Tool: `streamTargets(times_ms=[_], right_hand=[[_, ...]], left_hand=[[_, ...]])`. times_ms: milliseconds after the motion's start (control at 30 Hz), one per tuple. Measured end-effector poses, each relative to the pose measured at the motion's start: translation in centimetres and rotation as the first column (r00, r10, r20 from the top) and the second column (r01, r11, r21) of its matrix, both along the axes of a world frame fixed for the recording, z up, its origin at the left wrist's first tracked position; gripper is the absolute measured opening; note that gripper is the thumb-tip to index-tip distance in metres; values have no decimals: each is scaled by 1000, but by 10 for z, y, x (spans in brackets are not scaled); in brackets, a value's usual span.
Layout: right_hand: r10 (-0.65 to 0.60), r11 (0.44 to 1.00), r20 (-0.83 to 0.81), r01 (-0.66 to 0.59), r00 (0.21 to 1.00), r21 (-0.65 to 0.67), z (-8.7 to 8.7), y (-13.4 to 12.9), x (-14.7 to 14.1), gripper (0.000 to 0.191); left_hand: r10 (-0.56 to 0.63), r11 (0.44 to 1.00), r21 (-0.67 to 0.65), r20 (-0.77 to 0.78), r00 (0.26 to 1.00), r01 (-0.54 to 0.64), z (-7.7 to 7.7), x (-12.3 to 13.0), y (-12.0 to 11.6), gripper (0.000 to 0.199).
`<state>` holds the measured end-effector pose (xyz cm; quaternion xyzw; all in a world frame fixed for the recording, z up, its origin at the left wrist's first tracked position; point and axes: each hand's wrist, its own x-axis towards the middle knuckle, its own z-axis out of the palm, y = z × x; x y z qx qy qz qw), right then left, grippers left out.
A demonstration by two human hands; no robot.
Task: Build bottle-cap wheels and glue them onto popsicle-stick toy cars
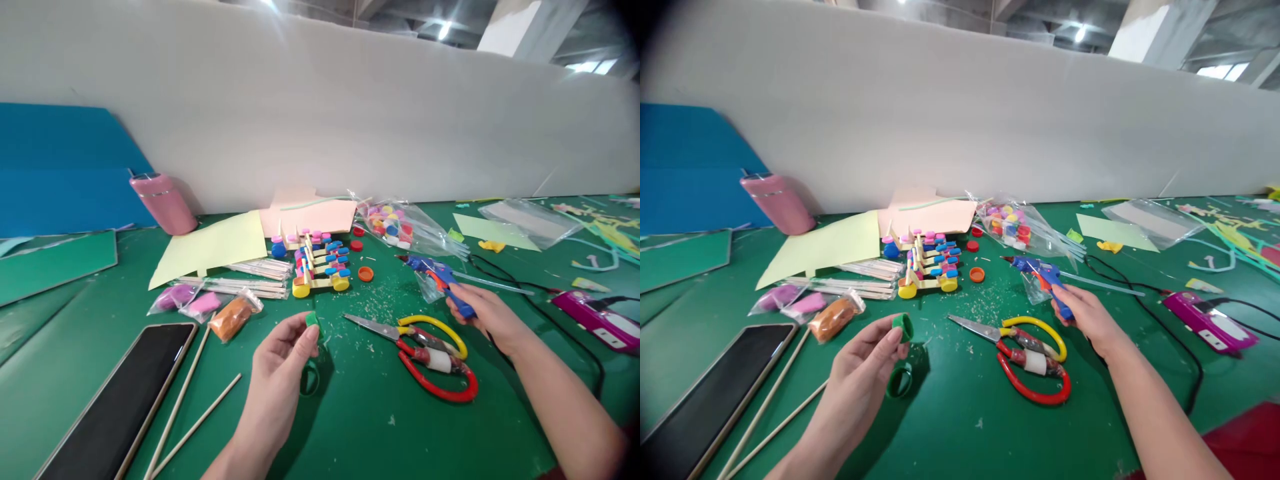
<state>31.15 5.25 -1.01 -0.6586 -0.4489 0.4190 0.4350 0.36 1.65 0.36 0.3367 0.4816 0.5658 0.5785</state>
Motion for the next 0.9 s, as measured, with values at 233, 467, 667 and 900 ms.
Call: streamTargets(times_ms=[233,467,667,900], right_hand=[[-53,999,-87,54,995,6,2,-2,-13,29],[-27,1000,-171,26,985,-10,9,-5,-27,28],[3,1000,-247,-7,969,-15,10,-4,-32,25],[-46,998,-273,58,961,36,13,-5,-26,23]], left_hand=[[-341,917,100,-308,888,387,27,38,1,29],[-142,713,325,-801,582,622,15,86,22,29],[-122,776,263,-828,547,573,0,111,50,29],[-180,788,214,-816,549,577,-10,120,65,33]])
